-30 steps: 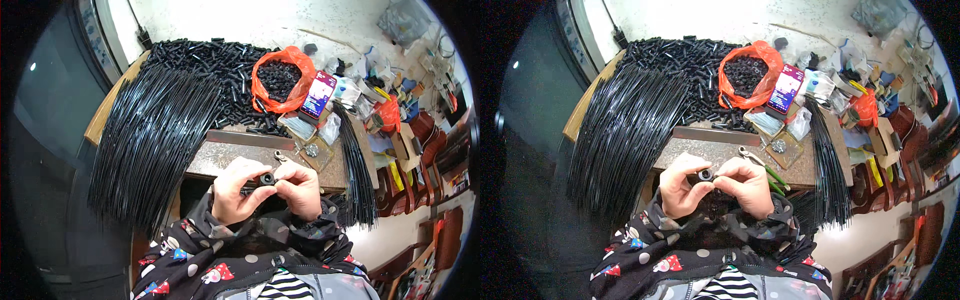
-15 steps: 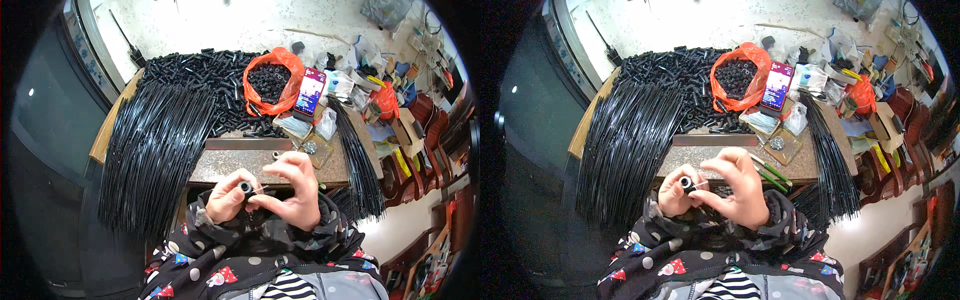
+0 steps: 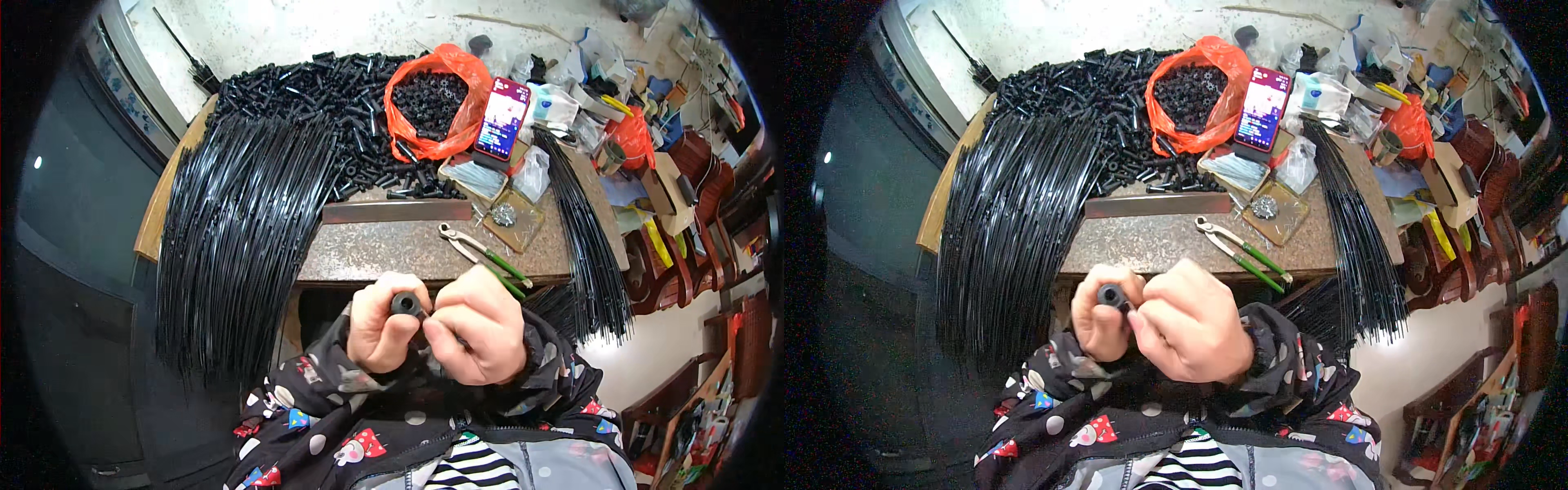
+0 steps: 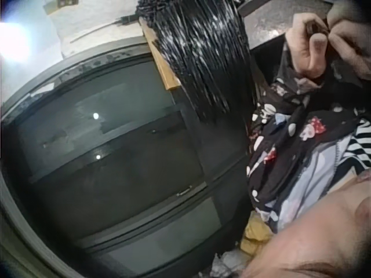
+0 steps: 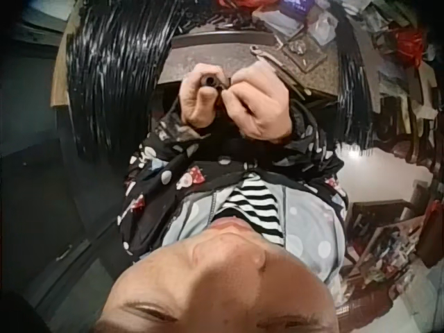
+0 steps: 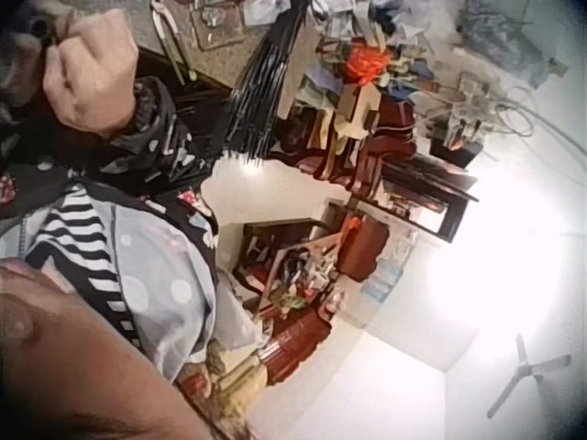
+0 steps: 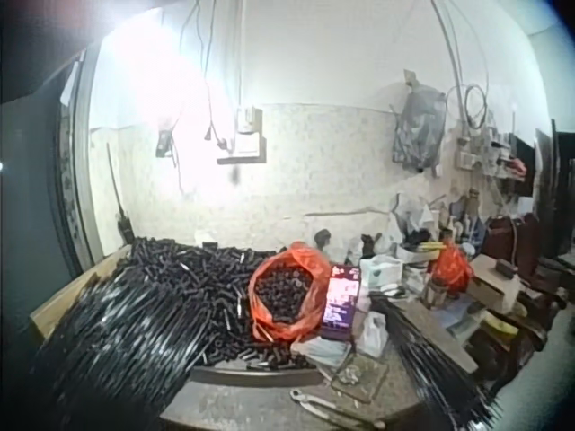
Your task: Assembling electrical wire harnesses by grouping wires, inserting them into connectors, and using a crimping tool.
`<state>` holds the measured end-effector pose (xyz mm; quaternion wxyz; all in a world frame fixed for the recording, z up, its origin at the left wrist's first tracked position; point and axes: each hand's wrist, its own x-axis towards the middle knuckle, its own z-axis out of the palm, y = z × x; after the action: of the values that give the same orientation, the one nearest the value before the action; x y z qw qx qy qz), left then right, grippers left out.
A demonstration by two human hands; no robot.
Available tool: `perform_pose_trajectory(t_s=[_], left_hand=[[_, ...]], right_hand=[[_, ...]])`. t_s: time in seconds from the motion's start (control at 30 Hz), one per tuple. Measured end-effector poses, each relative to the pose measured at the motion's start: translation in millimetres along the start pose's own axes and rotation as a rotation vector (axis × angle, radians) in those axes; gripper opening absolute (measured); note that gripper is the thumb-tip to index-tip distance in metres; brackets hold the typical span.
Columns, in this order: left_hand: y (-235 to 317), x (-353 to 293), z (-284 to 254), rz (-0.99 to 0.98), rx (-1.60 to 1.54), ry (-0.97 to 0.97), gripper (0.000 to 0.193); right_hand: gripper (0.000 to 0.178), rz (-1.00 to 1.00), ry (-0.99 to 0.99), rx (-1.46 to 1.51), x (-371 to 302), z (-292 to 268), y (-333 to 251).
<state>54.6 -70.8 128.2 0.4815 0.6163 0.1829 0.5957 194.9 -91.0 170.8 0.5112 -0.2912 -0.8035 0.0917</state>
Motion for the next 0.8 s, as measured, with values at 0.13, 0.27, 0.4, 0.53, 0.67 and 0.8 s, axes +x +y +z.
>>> perform_pose_trajectory(t_s=[0.13, 0.27, 0.4, 0.53, 0.67, 0.8], left_hand=[[-9, 14, -29, 0.043, -0.174, 0.011, 0.039], [14, 16, -47, -0.064, 0.040, -0.170, 0.010], [-19, 27, -31, -0.320, 0.033, -0.416, 0.003], [-15, 32, -22, -0.072, 0.047, -0.227, 0.066], [-21, 33, -51, -0.174, 0.081, 0.087, 0.072], [-7, 27, -59, -0.157, 0.048, 0.195, 0.057]], right_hand=[[0.010, 0.097, -0.036, -0.126, -43, -16, 44], [0.044, 0.528, -0.141, -0.735, -103, -7, 83], [0.044, 0.783, -0.471, -0.876, -145, 0, 98], [0.023, 1.383, -0.063, 0.680, -127, 6, 93], [0.022, 1.021, -0.113, 0.642, -81, -3, 40], [0.022, 0.237, -0.189, -0.233, -47, -20, 9]])
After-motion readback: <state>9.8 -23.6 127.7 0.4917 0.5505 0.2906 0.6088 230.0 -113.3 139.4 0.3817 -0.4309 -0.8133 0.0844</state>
